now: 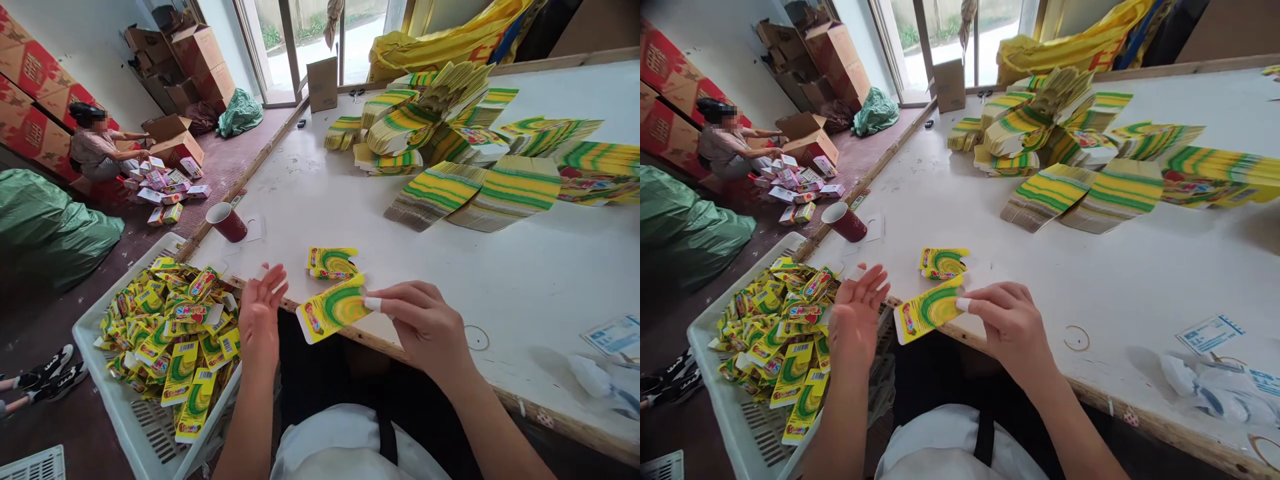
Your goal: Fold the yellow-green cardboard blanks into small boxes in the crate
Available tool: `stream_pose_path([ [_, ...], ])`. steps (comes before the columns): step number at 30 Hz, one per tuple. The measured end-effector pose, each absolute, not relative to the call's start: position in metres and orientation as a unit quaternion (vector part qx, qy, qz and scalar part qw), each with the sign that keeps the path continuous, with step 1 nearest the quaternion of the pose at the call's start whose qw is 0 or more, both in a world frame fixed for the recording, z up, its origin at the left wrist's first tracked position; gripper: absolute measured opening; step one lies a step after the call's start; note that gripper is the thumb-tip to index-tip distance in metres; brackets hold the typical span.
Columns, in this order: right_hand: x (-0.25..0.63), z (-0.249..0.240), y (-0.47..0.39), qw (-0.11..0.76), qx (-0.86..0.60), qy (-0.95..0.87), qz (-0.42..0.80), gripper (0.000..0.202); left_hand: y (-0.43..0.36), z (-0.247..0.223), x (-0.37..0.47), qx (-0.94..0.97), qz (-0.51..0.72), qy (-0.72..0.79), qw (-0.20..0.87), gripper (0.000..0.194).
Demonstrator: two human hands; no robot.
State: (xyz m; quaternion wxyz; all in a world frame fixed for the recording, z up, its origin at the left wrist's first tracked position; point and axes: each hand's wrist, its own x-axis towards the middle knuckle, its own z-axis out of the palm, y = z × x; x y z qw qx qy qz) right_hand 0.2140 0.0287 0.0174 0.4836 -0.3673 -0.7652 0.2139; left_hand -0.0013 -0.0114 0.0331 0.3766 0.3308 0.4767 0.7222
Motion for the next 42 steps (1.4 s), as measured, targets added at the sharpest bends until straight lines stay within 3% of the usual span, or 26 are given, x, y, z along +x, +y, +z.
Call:
stream_pose_path([
  [4, 0.208, 0.019, 0.022, 0.455, -0.251, -0.835, 0.181, 0.029, -0.020, 0.046, 0.005, 0.515, 0.500, 0.572, 0.398, 0.077],
  [7, 0.199, 0.010, 0.015, 0.500, -0.329, -0.768, 0.229, 0.033, -0.019, 0.040, 0.020, 0.548, 0.375, 0.622, 0.415, 0.065],
  [10, 0.194, -0.003, 0.012, 0.517, -0.426, -0.616, 0.414, 0.057, -0.021, 0.027, 0.032, 0.555, 0.395, 0.623, 0.383, 0.061],
  [13, 0.189, -0.010, 0.012, 0.422, -0.391, -0.482, 0.661, 0.059, -0.026, 0.015, 0.040, 0.605, 0.397, 0.580, 0.373, 0.066],
  [16, 0.184, -0.010, 0.012, 0.363, -0.358, -0.395, 0.764, 0.065, -0.029, 0.009, 0.044, 0.660, 0.392, 0.547, 0.335, 0.060],
  [19, 0.182, -0.007, 0.013, 0.370, -0.368, -0.413, 0.746, 0.065, -0.026, 0.009, 0.041, 0.679, 0.386, 0.546, 0.302, 0.052],
  [22, 0.183, -0.007, 0.012, 0.384, -0.360, -0.515, 0.676, 0.061, -0.020, 0.011, 0.037, 0.657, 0.360, 0.568, 0.343, 0.047],
  [26, 0.186, -0.017, 0.009, 0.407, -0.332, -0.674, 0.520, 0.050, -0.016, 0.010, 0.038, 0.595, 0.364, 0.589, 0.408, 0.057],
  [29, 0.191, -0.025, 0.013, 0.434, -0.350, -0.695, 0.454, 0.059, -0.017, 0.006, 0.042, 0.570, 0.372, 0.623, 0.385, 0.064],
  [31, 0.195, -0.028, 0.016, 0.450, -0.363, -0.702, 0.415, 0.060, -0.019, 0.005, 0.042, 0.563, 0.370, 0.650, 0.351, 0.057],
  [35, 0.202, -0.022, 0.021, 0.387, -0.328, -0.778, 0.371, 0.053, -0.021, 0.012, 0.032, 0.592, 0.364, 0.651, 0.304, 0.043],
  [39, 0.210, -0.014, 0.028, 0.325, -0.297, -0.818, 0.371, 0.027, -0.019, 0.024, 0.015, 0.636, 0.319, 0.644, 0.280, 0.046],
  [42, 0.218, -0.008, 0.036, 0.294, -0.272, -0.831, 0.386, 0.020, -0.019, 0.029, 0.012, 0.648, 0.291, 0.640, 0.295, 0.049],
])
